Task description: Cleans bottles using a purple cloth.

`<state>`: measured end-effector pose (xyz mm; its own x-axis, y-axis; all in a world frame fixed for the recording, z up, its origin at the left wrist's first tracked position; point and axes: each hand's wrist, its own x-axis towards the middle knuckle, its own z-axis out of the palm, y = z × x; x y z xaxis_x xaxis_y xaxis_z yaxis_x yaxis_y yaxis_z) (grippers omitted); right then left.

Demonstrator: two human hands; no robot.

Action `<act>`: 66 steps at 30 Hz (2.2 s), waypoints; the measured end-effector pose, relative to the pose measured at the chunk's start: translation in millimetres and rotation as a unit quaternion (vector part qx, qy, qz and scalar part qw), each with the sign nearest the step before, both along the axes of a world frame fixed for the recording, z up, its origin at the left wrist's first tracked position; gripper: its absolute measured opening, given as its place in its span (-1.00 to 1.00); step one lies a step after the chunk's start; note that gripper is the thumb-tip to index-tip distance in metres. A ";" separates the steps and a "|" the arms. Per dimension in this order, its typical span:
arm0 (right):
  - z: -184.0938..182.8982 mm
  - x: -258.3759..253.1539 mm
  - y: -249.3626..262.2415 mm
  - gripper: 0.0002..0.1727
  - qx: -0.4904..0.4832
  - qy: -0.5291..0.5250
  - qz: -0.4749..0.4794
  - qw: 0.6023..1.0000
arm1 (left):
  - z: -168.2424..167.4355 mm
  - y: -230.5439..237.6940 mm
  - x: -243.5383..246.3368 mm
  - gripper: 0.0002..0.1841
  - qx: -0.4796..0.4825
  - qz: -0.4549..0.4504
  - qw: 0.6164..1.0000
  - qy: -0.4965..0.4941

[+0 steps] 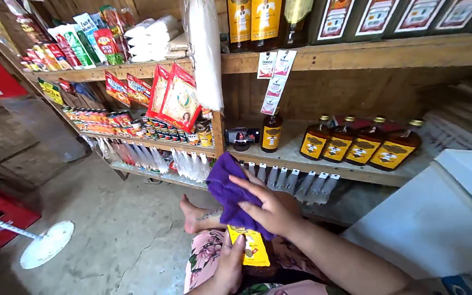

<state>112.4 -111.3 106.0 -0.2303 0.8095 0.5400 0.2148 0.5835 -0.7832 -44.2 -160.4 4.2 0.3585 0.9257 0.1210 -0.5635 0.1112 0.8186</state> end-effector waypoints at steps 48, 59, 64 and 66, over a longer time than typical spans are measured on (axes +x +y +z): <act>-46.3 77.9 -23.2 -0.61 -0.031 0.392 -0.090 0.915 | -27.2 10.5 -8.4 -0.62 0.176 -0.015 0.984 -0.033; -50.2 70.5 -26.1 -0.52 -0.005 0.272 0.035 0.962 | -24.3 9.9 -6.4 -0.57 0.139 0.003 0.990 -0.028; -57.6 63.3 -17.7 -0.47 0.005 0.167 0.124 0.978 | -22.9 8.6 -5.5 -0.54 0.122 0.012 0.992 -0.010; -56.0 58.2 -16.6 -0.37 -0.011 0.150 0.161 0.975 | -20.5 8.4 -4.4 -0.52 0.108 0.013 0.994 0.000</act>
<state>170.7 -127.9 50.1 -0.3088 0.7334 0.6056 -0.2182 0.5651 -0.7956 -48.6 -152.0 -16.3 0.3340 0.8874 0.3178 -0.5640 -0.0820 0.8217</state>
